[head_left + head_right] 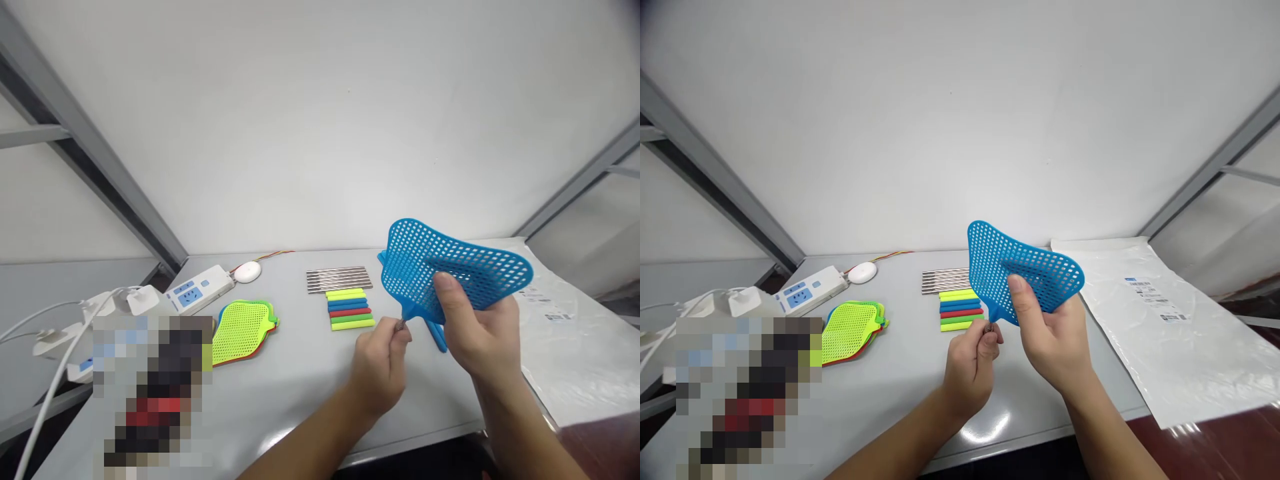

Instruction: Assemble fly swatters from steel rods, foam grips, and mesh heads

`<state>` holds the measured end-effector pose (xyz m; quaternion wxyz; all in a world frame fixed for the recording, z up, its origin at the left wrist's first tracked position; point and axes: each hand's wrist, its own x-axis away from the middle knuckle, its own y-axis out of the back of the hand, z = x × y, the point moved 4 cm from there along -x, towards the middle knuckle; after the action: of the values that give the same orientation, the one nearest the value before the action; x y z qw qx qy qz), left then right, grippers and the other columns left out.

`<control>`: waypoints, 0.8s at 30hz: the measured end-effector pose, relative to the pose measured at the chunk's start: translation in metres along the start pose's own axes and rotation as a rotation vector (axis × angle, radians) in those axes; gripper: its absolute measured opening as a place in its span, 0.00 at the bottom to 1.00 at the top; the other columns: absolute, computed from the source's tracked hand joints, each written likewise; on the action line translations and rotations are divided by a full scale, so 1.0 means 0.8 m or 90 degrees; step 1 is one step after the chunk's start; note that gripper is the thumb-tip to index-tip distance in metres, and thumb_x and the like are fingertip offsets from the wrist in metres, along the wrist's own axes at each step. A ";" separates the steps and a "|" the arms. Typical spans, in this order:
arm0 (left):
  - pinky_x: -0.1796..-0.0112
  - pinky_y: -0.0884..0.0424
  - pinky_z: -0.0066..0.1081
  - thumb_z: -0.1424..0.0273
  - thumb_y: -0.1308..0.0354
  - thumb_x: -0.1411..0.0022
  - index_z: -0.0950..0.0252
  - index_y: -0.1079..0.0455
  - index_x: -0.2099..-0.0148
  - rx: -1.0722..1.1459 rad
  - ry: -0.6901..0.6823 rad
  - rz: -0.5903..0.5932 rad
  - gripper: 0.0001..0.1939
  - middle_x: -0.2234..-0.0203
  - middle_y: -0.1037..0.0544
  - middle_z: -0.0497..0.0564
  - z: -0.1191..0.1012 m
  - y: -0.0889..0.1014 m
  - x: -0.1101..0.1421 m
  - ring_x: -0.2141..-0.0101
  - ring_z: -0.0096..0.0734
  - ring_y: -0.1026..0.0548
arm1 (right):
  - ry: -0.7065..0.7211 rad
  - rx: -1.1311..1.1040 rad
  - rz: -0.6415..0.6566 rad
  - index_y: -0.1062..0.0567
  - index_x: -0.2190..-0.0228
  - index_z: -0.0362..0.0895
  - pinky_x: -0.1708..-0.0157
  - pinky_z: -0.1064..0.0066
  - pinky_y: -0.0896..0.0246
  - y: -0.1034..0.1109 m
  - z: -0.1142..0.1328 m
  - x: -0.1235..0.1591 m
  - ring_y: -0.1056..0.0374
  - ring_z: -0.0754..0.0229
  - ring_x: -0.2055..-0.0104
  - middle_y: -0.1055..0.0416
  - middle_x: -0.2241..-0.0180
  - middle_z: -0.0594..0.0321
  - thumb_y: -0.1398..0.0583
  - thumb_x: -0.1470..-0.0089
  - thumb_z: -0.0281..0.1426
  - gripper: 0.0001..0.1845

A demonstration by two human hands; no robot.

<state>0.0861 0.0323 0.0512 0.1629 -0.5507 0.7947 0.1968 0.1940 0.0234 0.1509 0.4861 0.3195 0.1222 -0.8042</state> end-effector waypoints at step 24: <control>0.65 0.33 0.24 0.51 0.49 0.37 0.60 0.35 0.60 0.483 0.343 -0.414 0.17 0.65 0.36 0.47 -0.010 -0.049 -0.060 0.67 0.24 0.33 | -0.272 0.043 0.491 0.34 0.55 0.48 0.60 0.67 0.37 0.019 -0.079 0.020 0.30 0.58 0.58 0.27 0.59 0.60 0.51 0.37 0.38 0.12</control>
<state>0.1391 0.0547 0.0757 0.1929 -0.7006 0.6129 -0.3102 0.2268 0.0368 0.0945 0.7544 0.1842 -0.1357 -0.6152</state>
